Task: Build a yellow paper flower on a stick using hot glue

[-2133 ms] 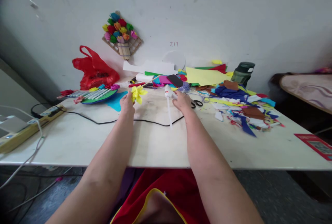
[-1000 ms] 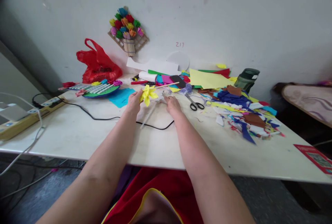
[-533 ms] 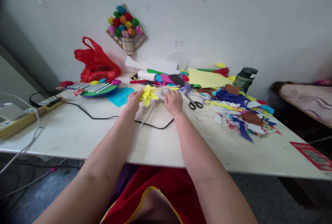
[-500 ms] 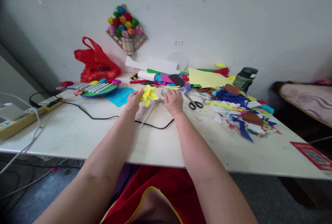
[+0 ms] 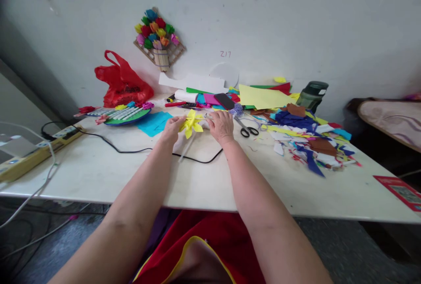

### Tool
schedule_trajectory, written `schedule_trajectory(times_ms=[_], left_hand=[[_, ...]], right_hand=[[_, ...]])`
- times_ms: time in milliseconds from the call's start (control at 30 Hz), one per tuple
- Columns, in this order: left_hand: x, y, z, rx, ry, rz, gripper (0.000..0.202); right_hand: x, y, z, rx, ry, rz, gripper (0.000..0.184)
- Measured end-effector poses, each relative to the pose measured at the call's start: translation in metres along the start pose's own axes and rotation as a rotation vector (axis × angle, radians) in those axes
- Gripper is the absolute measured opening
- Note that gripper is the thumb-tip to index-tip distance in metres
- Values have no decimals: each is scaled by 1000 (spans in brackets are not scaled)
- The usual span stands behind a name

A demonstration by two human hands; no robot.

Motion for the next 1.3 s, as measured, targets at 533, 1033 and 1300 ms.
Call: schedule_trajectory(times_ms=[533, 1033, 1300], left_hand=[[-8, -5, -2, 30, 2, 77, 28], [-8, -7, 4, 123, 1, 80, 31], [-9, -7, 6, 136, -10, 89, 33]], right_hand=[[-13, -4, 2, -74, 87, 217, 35], [-18, -3, 0, 19, 58, 153, 31], [-17, -3, 1, 8, 71, 169, 29]])
Point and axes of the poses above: each hand's wrist, its own y-axis towards the middle knuckle, its own x-axis out of the back of the hand, z = x × y, the point moved 8 cm from there along y, towards the middle knuckle, and after that the axes turned 4 degrees about y, right-handed, at the moved point
